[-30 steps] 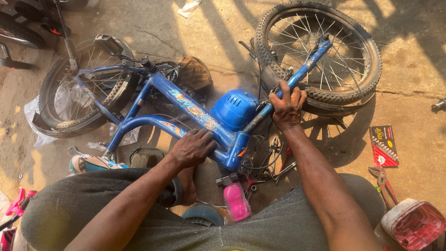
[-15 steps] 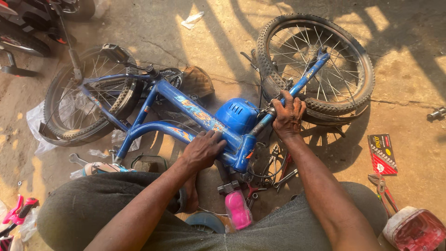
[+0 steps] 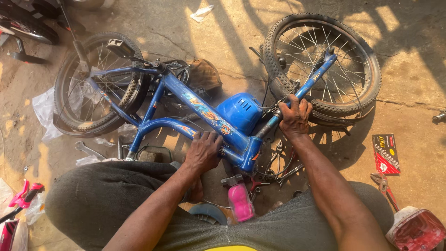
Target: The person sits on the floor and assembles a bicycle bottom bracket, placing ball bearings into a metal cup and applying grease. They then insert the assembly into the bicycle frame and rotate the crankset to test the fit.
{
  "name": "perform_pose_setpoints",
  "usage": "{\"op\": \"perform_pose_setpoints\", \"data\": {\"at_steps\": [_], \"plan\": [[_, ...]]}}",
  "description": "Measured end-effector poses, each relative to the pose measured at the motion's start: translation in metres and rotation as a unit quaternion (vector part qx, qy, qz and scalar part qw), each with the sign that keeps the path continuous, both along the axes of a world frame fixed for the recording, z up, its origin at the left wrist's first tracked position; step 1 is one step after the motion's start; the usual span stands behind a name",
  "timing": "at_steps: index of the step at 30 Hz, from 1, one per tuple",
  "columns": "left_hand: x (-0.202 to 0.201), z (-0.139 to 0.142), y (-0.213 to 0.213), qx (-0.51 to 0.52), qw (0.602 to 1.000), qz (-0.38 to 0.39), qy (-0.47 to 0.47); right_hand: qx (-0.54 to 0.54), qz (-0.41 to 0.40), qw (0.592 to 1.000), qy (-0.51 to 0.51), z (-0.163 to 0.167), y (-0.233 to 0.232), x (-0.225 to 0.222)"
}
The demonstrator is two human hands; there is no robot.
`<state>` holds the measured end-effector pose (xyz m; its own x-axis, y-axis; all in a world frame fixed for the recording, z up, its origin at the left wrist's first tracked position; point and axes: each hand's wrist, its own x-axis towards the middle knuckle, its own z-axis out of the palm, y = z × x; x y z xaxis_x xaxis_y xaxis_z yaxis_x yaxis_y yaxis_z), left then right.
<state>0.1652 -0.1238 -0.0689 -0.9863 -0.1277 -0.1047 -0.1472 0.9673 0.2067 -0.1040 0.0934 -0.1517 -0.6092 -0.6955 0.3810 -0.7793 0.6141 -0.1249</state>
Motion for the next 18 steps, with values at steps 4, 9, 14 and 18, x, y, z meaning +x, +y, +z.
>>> {"op": "perform_pose_setpoints", "data": {"at_steps": [4,9,14,18], "plan": [[0.008,-0.003,-0.028,0.215,0.966,0.124,0.075,-0.003,0.008,1.0,0.016,0.0,0.003,0.005],[0.017,-0.026,-0.042,0.33,0.631,0.652,0.262,-0.019,0.02,0.999,0.044,0.004,0.0,0.004],[-0.002,-0.057,-0.05,0.713,0.29,0.529,0.358,-0.019,0.019,0.999,0.024,0.012,-0.003,0.006],[-0.022,-0.059,-0.052,0.828,0.16,0.306,0.442,-0.024,0.022,0.999,0.042,0.021,-0.004,0.006]]}}
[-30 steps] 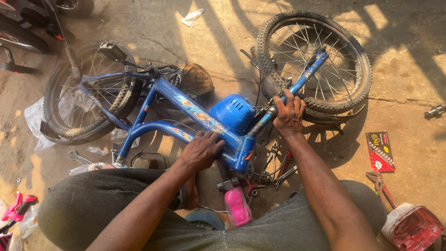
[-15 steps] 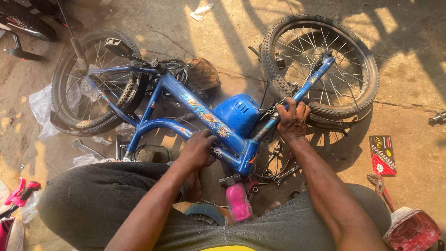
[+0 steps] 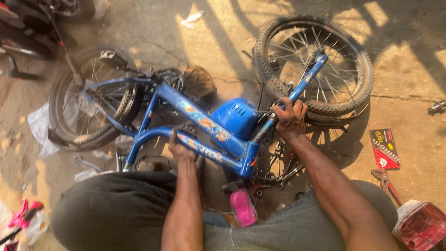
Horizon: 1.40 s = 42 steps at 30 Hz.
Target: The person sits on the floor and assembles a bicycle bottom bracket, placing ball bearings into a metal cup and applying grease. They then insert the assembly into the bicycle frame and rotate the crankset to test the fit.
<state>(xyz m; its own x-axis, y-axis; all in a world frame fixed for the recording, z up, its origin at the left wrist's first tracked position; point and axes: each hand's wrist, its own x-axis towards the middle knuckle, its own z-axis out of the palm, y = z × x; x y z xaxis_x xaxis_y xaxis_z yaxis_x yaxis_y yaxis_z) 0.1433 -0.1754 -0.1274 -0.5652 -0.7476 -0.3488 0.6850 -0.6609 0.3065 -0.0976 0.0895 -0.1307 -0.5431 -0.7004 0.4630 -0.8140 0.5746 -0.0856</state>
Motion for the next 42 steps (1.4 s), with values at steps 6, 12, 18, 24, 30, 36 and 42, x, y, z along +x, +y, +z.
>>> {"op": "perform_pose_setpoints", "data": {"at_steps": [6,12,18,24,30,36,42], "plan": [[-0.008,0.043,-0.022,0.093,0.992,0.057,0.058,-0.072,0.007,0.996,-0.057,0.047,-0.027,-0.003],[-0.004,0.081,-0.055,0.079,0.954,-0.007,0.288,-0.114,0.048,0.988,-0.089,0.127,-0.06,0.025],[0.003,0.14,-0.094,0.1,0.975,-0.06,0.191,-0.122,0.094,0.981,-0.119,0.203,-0.072,0.048],[-0.048,0.238,-0.091,0.063,0.994,-0.091,0.006,-0.125,0.141,0.953,-0.236,0.258,-0.058,0.051],[-0.137,0.311,-0.08,0.034,0.99,-0.026,-0.134,-0.124,0.094,0.954,-0.255,0.291,-0.051,0.018],[-0.182,0.337,-0.115,0.014,0.991,0.01,-0.132,-0.108,0.048,0.945,-0.305,0.306,-0.077,-0.011],[-0.2,0.344,-0.146,-0.092,0.966,0.068,-0.23,-0.096,0.01,0.949,-0.302,0.306,-0.118,-0.03]]}}
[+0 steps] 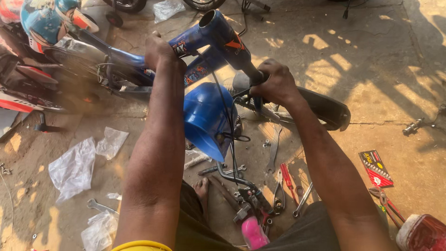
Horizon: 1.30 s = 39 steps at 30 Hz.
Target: The person sits on the floor and assembles a bicycle bottom bracket, placing ball bearings into a metal cup and applying grease. They then insert the assembly into the bicycle frame and rotate the crankset to test the fit.
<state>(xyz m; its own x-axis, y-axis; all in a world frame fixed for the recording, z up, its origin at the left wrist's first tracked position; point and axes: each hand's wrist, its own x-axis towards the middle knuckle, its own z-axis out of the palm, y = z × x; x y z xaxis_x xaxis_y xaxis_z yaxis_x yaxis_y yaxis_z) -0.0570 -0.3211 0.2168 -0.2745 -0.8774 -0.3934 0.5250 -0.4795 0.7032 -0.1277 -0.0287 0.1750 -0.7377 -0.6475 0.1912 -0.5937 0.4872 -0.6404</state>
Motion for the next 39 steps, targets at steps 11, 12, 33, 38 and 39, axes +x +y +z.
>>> {"op": "perform_pose_setpoints", "data": {"at_steps": [11,12,33,38,39], "plan": [[0.009,-0.069,-0.008,-0.094,0.995,0.016,-0.024,0.074,0.018,0.997,-0.026,0.004,-0.054,-0.008],[0.012,-0.071,-0.013,-0.125,0.992,0.025,-0.001,0.07,0.028,0.997,-0.029,0.006,-0.057,-0.008],[0.042,-0.068,-0.028,0.094,0.981,0.071,0.155,-0.036,-0.102,0.965,0.24,-0.147,0.003,0.08],[0.054,-0.069,-0.025,0.088,0.982,0.075,0.151,-0.041,-0.114,0.976,0.18,-0.197,-0.006,0.059],[0.056,-0.069,-0.023,0.09,0.982,0.074,0.147,-0.053,-0.116,0.983,0.134,-0.205,-0.01,0.052]]}}
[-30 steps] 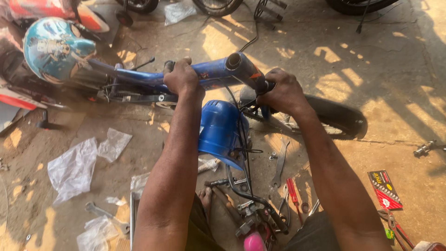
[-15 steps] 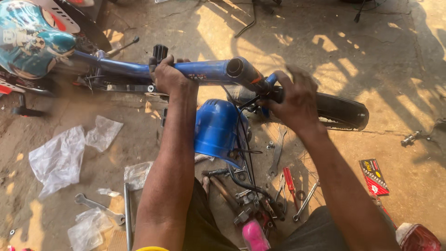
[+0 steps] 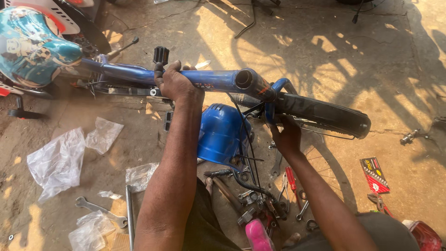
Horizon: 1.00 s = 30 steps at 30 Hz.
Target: The person sits on the floor and assembles a bicycle bottom bracket, placing ball bearings into a metal cup and applying grease. They then insert the assembly into the bicycle frame and rotate the crankset to test the fit.
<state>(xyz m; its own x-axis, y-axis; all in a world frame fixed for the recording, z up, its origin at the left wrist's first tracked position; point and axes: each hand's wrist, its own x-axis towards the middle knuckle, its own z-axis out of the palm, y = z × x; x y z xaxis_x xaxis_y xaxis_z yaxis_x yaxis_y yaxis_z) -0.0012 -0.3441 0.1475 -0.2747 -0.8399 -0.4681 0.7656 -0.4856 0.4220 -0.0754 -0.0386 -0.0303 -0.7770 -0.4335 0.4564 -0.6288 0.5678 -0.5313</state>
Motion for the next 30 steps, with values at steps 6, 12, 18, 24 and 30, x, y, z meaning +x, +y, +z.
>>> {"op": "perform_pose_setpoints", "data": {"at_steps": [6,12,18,24,30], "plan": [[0.013,0.002,0.007,-0.016,0.998,-0.037,-0.04,-0.01,0.025,0.998,-0.062,-0.024,-0.013,-0.016],[0.018,-0.011,-0.003,-0.104,0.985,-0.113,-0.074,-0.085,0.071,0.992,-0.055,-0.014,-0.01,-0.018],[0.03,-0.02,-0.008,-0.146,0.97,-0.162,-0.103,-0.025,0.094,0.989,-0.109,0.011,0.017,-0.027],[0.039,0.006,0.008,-0.12,0.981,-0.139,-0.064,-0.001,0.143,0.977,-0.159,0.039,0.043,-0.043],[0.038,0.019,0.029,-0.153,0.959,-0.214,-0.103,0.032,0.114,0.968,-0.223,0.02,0.063,-0.031]]}}
